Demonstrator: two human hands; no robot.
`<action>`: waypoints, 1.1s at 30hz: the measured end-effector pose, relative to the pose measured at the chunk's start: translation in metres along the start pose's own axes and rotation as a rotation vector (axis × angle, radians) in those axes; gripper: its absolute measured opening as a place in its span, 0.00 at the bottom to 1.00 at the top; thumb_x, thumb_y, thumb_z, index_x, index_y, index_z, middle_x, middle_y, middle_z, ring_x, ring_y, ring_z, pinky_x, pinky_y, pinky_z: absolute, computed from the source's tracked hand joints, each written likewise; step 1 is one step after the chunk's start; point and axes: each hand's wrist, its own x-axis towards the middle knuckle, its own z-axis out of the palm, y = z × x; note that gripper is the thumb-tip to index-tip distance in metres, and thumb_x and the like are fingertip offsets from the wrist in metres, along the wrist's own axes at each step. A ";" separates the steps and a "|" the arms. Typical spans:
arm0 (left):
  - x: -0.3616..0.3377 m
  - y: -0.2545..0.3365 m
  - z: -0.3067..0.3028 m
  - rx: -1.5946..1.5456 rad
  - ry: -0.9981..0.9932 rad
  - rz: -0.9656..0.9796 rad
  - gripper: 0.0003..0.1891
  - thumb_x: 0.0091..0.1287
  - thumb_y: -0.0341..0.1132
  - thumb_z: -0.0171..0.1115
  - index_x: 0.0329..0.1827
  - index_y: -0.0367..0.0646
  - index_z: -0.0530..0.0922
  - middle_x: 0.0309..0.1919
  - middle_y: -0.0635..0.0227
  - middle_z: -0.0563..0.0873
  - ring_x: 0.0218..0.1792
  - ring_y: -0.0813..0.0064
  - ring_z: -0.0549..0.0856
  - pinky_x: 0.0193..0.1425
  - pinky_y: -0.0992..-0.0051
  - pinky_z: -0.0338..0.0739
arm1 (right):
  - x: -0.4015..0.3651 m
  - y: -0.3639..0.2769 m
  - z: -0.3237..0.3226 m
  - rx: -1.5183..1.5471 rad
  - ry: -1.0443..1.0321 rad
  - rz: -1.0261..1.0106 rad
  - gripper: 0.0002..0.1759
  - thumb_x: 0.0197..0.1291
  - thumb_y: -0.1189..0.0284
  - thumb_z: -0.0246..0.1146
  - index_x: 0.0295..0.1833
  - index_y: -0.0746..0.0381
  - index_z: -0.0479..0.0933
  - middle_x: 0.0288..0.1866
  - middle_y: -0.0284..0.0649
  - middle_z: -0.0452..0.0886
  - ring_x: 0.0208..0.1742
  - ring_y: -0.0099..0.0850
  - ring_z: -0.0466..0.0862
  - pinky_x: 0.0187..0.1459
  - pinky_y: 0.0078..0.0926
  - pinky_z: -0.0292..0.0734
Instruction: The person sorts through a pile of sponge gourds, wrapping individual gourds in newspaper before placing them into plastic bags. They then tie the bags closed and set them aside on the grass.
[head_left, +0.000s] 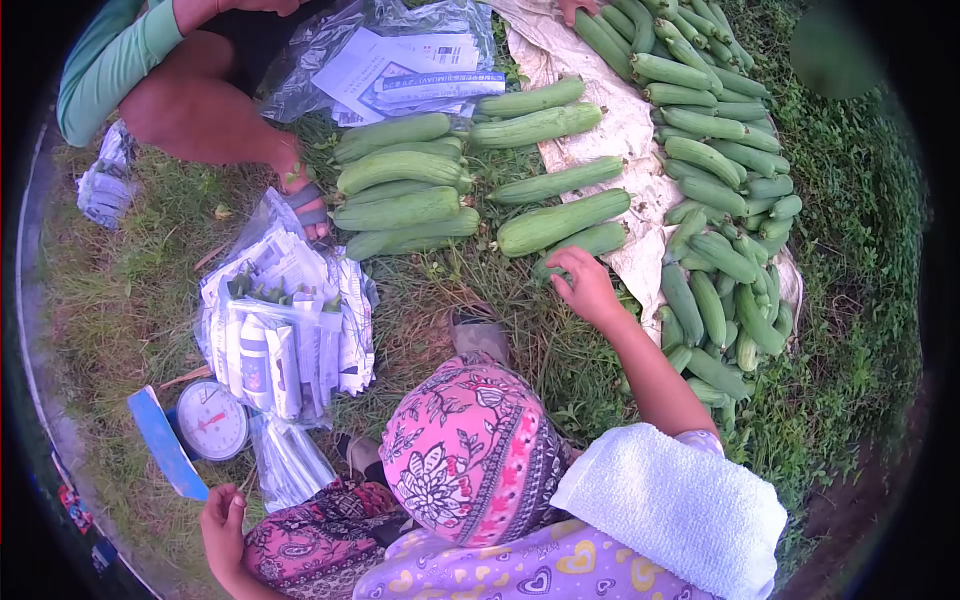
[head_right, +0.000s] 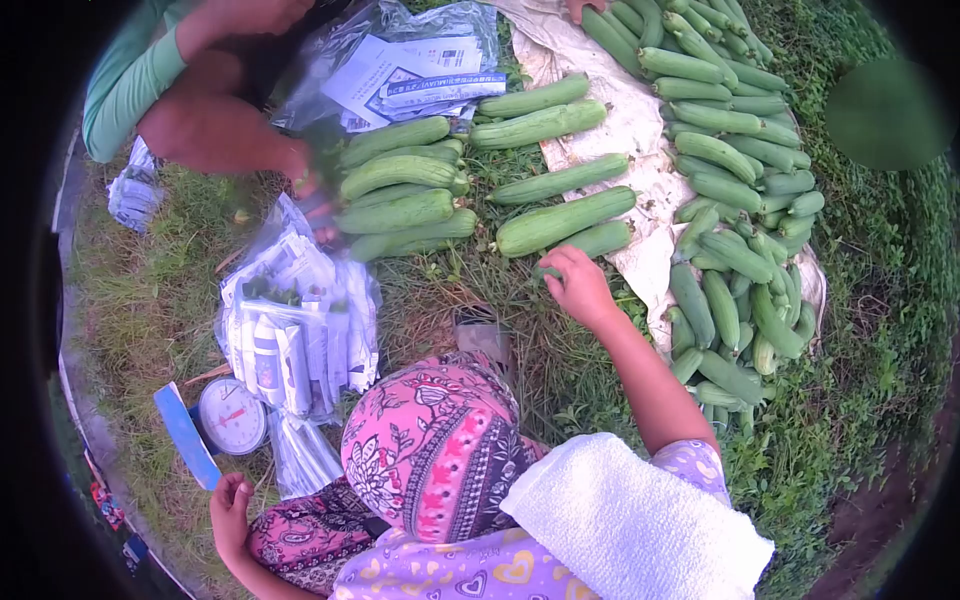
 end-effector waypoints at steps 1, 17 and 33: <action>-0.001 0.000 0.001 0.006 0.009 0.020 0.14 0.66 0.32 0.59 0.50 0.30 0.73 0.36 0.65 0.81 0.38 0.78 0.79 0.46 0.77 0.74 | -0.004 -0.003 -0.002 0.007 -0.002 0.004 0.10 0.53 0.75 0.64 0.42 0.58 0.78 0.46 0.40 0.79 0.50 0.42 0.79 0.52 0.37 0.76; -0.056 -0.037 -0.006 -0.187 0.226 0.273 0.14 0.64 0.30 0.63 0.49 0.31 0.77 0.39 0.61 0.85 0.42 0.73 0.83 0.50 0.73 0.77 | 0.054 -0.146 -0.109 0.033 0.055 -0.416 0.12 0.56 0.82 0.60 0.46 0.63 0.76 0.49 0.40 0.79 0.50 0.34 0.79 0.44 0.28 0.75; -0.074 -0.095 -0.019 -0.410 0.274 0.427 0.14 0.63 0.32 0.63 0.48 0.32 0.78 0.40 0.63 0.85 0.42 0.74 0.83 0.51 0.72 0.76 | 0.159 -0.474 0.060 -0.332 -0.490 -0.868 0.22 0.52 0.61 0.66 0.49 0.64 0.79 0.47 0.50 0.82 0.47 0.46 0.83 0.50 0.39 0.76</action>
